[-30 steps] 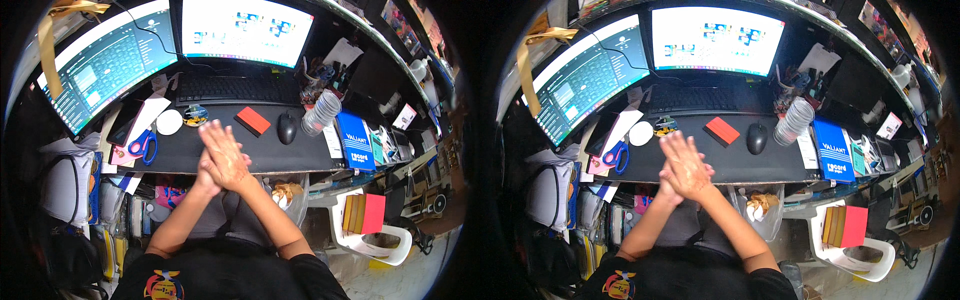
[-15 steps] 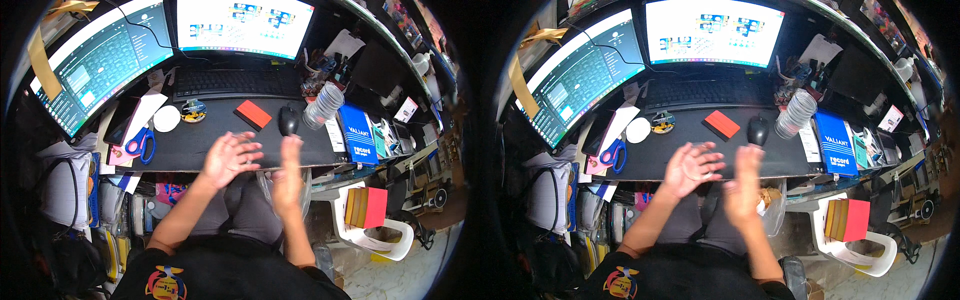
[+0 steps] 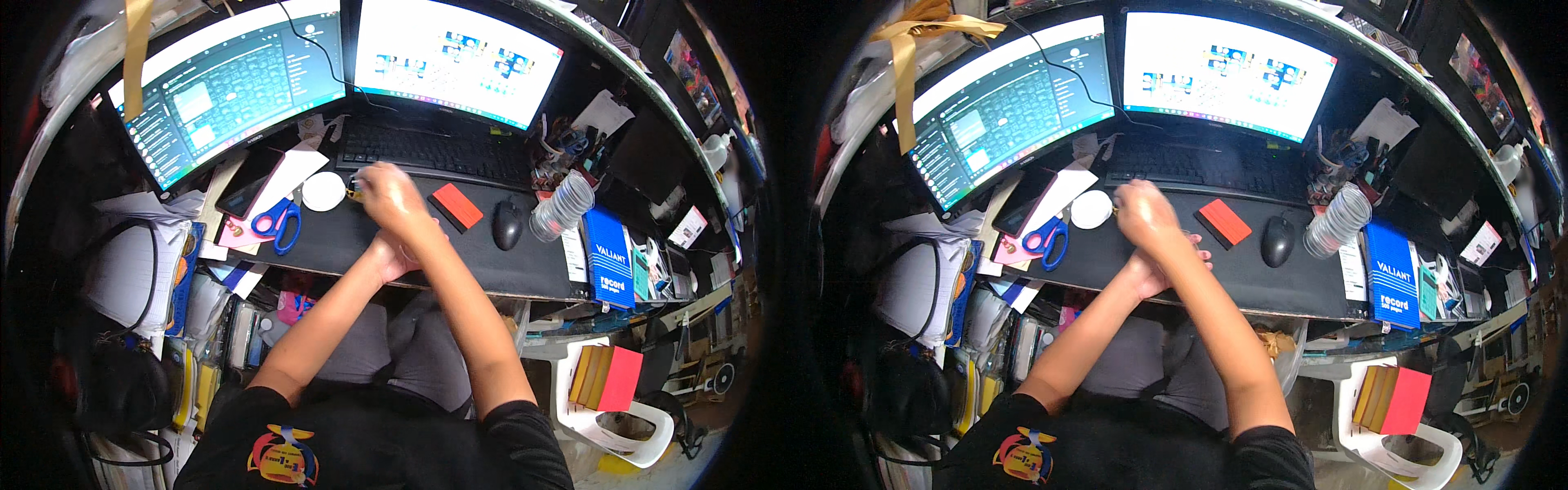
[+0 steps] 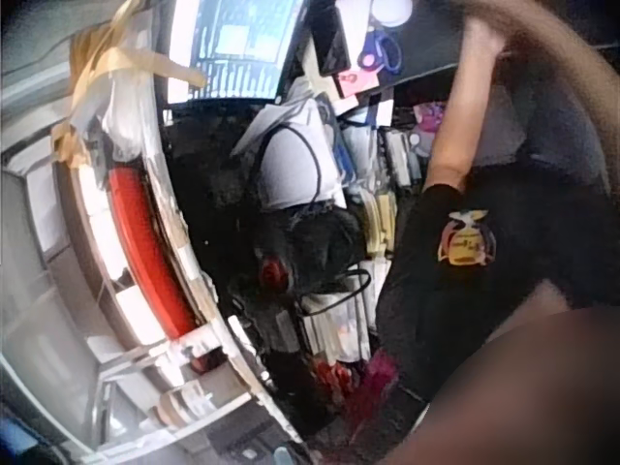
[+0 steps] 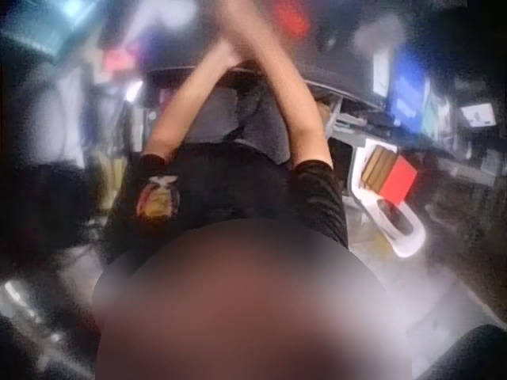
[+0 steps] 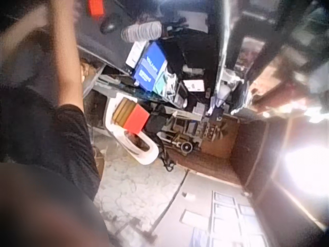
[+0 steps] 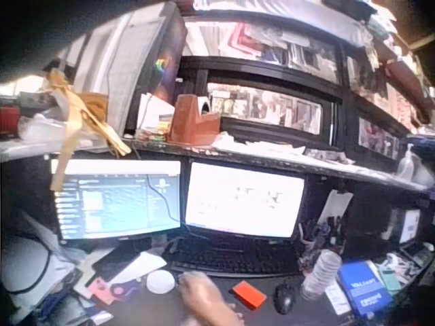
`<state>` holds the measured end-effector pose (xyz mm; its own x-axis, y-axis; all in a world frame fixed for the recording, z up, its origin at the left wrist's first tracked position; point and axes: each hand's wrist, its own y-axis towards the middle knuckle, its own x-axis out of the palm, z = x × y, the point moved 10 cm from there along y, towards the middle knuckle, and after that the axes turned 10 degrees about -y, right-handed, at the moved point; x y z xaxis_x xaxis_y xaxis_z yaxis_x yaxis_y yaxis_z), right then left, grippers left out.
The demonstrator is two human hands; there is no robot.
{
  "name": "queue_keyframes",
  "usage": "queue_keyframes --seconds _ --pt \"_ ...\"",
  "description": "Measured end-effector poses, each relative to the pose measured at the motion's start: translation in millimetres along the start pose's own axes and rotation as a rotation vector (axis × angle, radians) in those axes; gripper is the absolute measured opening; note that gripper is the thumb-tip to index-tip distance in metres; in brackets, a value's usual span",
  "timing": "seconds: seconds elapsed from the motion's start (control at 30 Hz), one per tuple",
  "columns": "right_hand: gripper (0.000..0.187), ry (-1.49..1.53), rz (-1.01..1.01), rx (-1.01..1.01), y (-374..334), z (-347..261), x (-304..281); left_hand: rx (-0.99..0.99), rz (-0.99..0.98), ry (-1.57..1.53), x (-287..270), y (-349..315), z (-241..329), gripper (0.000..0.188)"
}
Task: The person repeatedly picks up small white circular discs and red rectangular pieces from a desk, aligns them, and places them together. The person then opens a notebook and writes in it with a pen.
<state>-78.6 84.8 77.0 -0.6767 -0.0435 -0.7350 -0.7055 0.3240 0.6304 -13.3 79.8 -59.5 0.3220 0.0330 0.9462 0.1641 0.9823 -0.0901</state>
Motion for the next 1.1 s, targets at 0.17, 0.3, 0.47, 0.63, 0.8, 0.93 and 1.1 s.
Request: queue_keyframes --seconds 0.17,0.3,0.47,0.63,0.8,0.93,1.1 --pt "0.049 -0.359 -0.464 0.196 48.5 0.7 102.1 -0.082 -0.201 -0.206 -5.5 0.4 -2.6 0.066" --pt "0.061 -0.416 -0.592 0.251 55.0 6.8 119.4 -0.101 -0.294 -0.266 -18.0 6.5 -4.4 0.065" --pt "0.052 -0.313 -0.601 0.399 55.4 26.2 126.2 0.016 -0.519 0.099 -4.9 6.3 -1.9 0.059" --pt "0.039 -0.224 -0.355 0.38 60.2 38.2 122.8 0.043 -0.195 -0.035 -13.0 5.2 4.8 0.055" --pt "0.028 -0.135 -0.281 0.383 58.2 48.7 120.7 0.077 -0.043 -0.016 -8.0 2.0 5.5 0.053" --pt "0.037 -0.173 -0.303 0.419 53.3 38.8 106.3 0.057 -0.019 -0.007 -12.3 1.4 2.8 0.055" --pt "0.072 -0.366 -0.465 0.303 34.4 2.1 90.5 0.067 -0.131 0.038 -5.7 -0.8 4.8 0.06"
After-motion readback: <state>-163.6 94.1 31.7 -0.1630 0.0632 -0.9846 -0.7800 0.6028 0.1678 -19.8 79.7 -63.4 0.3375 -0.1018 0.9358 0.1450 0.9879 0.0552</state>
